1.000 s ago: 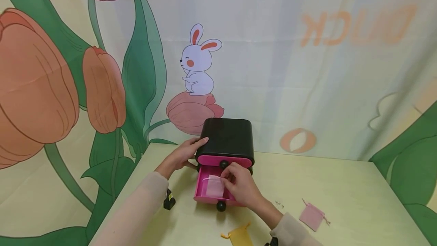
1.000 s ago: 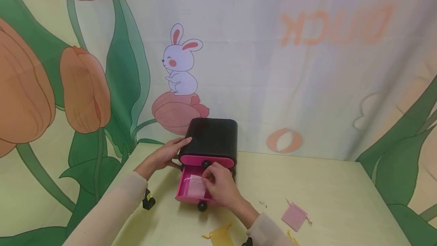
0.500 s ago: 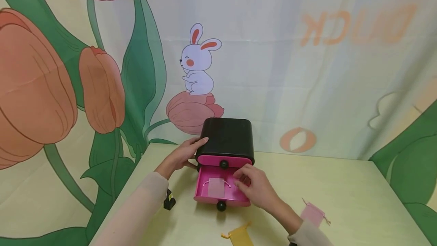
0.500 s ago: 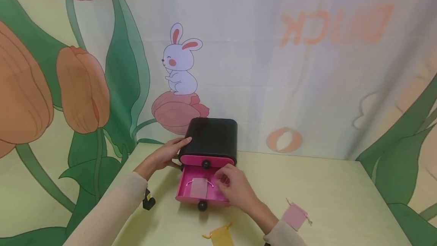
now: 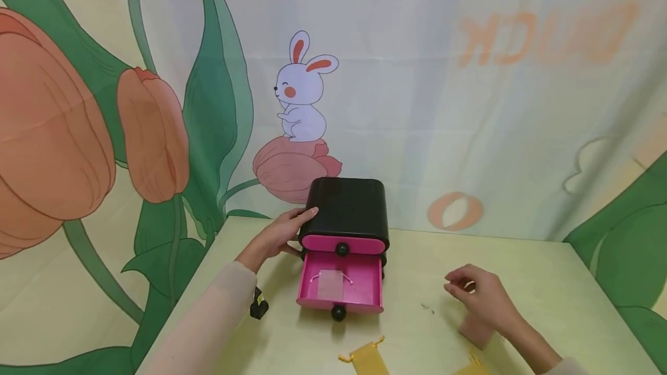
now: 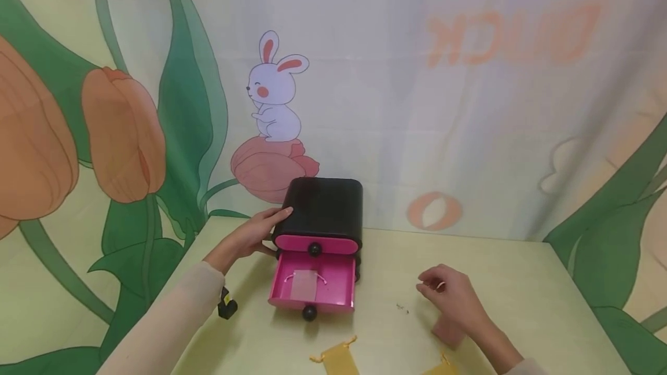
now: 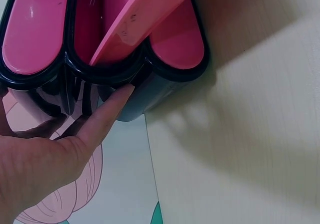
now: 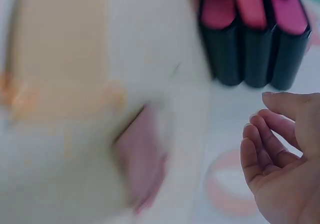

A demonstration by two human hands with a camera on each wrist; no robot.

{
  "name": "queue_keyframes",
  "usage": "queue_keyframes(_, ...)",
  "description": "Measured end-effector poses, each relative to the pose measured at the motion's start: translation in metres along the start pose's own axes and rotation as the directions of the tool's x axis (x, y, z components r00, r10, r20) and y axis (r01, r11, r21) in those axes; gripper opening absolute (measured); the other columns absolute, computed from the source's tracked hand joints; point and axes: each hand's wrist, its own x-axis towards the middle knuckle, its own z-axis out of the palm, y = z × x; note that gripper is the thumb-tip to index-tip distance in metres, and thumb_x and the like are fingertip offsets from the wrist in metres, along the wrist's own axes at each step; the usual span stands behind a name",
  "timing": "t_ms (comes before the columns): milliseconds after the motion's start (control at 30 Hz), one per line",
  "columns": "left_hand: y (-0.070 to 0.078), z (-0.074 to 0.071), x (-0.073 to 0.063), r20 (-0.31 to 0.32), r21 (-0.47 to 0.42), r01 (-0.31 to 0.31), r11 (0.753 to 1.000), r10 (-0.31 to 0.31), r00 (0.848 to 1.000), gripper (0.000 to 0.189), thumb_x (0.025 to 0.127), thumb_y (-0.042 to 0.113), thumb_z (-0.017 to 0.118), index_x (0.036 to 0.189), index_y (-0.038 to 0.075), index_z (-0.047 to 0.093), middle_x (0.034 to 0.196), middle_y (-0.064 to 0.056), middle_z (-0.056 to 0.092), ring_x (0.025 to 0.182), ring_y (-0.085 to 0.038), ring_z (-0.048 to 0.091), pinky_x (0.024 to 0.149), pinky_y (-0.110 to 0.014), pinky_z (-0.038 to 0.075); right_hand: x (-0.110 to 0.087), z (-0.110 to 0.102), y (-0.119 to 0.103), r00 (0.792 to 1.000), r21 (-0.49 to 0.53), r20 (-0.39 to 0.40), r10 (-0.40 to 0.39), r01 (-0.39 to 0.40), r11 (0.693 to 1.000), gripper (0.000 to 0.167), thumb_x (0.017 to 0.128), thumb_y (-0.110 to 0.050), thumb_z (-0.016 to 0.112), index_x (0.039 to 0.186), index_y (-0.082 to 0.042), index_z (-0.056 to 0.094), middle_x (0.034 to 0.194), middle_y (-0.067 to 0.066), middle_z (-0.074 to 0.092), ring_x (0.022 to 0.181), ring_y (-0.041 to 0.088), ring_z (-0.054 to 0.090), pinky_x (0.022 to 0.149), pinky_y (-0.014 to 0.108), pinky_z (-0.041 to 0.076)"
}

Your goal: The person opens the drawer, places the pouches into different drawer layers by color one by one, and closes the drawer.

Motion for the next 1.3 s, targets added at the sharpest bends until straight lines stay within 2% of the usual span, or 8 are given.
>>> queue_keyframes(133,0.002,0.003,-0.001,0.004,-0.003,0.003,1.0,-0.003,1.0,0.095,0.097,0.067,0.063,0.165,0.01,0.03,0.159,-0.024,0.046,0.14,-0.056,0.049,0.084,-0.06,0.063,-0.02,-0.016,0.033,0.989,-0.109,0.033,0.145,-0.14,0.984,0.015,0.09,-0.011,0.086,0.101,-0.007,0.077,0.088,-0.006,0.07,0.079,0.006,0.063,0.071,0.024,0.057)
queue_keyframes(300,0.001,0.003,0.0,0.01,-0.006,0.004,1.0,-0.004,1.0,0.095,0.097,0.067,0.064,0.165,0.01,0.03,0.16,-0.023,0.045,0.14,-0.057,0.048,0.084,-0.059,0.063,-0.04,-0.028,0.065,0.939,-0.222,0.108,0.325,-0.296,0.929,0.028,0.09,-0.023,0.087,0.104,-0.002,0.074,0.09,-0.001,0.067,0.082,0.014,0.061,0.068,0.028,0.053)
queue_keyframes(467,0.002,0.003,0.0,0.007,0.006,0.001,1.0,-0.001,1.0,0.096,0.097,0.069,0.063,0.165,0.01,0.03,0.159,-0.024,0.046,0.14,-0.058,0.047,0.084,-0.059,0.063,-0.049,-0.028,0.085,0.887,-0.264,0.17,0.428,-0.378,0.887,0.04,0.091,-0.035,0.085,0.106,-0.001,0.071,0.094,0.002,0.065,0.086,0.019,0.058,0.074,0.036,0.053)
queue_keyframes(567,0.002,0.002,0.001,0.005,0.009,-0.001,1.0,0.001,1.0,0.096,0.096,0.069,0.063,0.165,0.011,0.03,0.159,-0.024,0.046,0.14,-0.057,0.047,0.084,-0.06,0.063,-0.053,-0.024,0.089,0.88,-0.251,0.174,0.442,-0.395,0.884,0.029,0.094,-0.03,0.082,0.104,-0.005,0.071,0.094,0.002,0.065,0.087,0.02,0.057,0.077,0.038,0.053)
queue_keyframes(833,0.003,0.001,0.001,0.0,0.007,0.001,1.0,-0.001,1.0,0.095,0.096,0.069,0.063,0.165,0.011,0.03,0.16,-0.024,0.045,0.14,-0.056,0.048,0.086,-0.061,0.062,-0.044,-0.016,0.074,0.927,-0.195,0.13,0.353,-0.325,0.925,0.01,0.096,-0.012,0.079,0.098,-0.009,0.07,0.088,-0.001,0.062,0.082,0.016,0.055,0.069,0.028,0.049)
queue_keyframes(1033,0.002,0.0,0.0,-0.003,0.005,0.004,1.0,-0.004,1.0,0.094,0.097,0.068,0.063,0.165,0.011,0.031,0.158,-0.024,0.046,0.138,-0.056,0.05,0.084,-0.06,0.062,-0.013,-0.004,0.031,0.99,-0.002,0.063,0.125,-0.125,0.992,0.01,0.095,-0.004,0.079,0.097,-0.01,0.071,0.086,-0.004,0.065,0.077,0.008,0.059,0.07,0.025,0.054)
queue_keyframes(1133,0.002,0.0,0.0,0.0,0.002,0.004,1.0,-0.004,1.0,0.095,0.097,0.068,0.063,0.165,0.011,0.03,0.159,-0.024,0.046,0.139,-0.057,0.048,0.084,-0.06,0.062,0.005,0.004,0.003,0.998,0.08,0.053,0.04,-0.044,0.996,0.01,0.095,-0.003,0.078,0.097,-0.011,0.071,0.088,-0.003,0.066,0.079,0.009,0.061,0.073,0.026,0.057)
queue_keyframes(1300,0.001,0.0,0.001,0.0,0.005,0.004,1.0,-0.004,1.0,0.096,0.096,0.069,0.063,0.165,0.011,0.03,0.159,-0.024,0.045,0.14,-0.057,0.048,0.085,-0.061,0.062,0.035,0.02,-0.04,0.997,0.132,0.063,-0.034,0.025,0.991,0.012,0.096,-0.002,0.077,0.097,-0.013,0.073,0.091,-0.004,0.067,0.08,0.013,0.063,0.075,0.028,0.058)
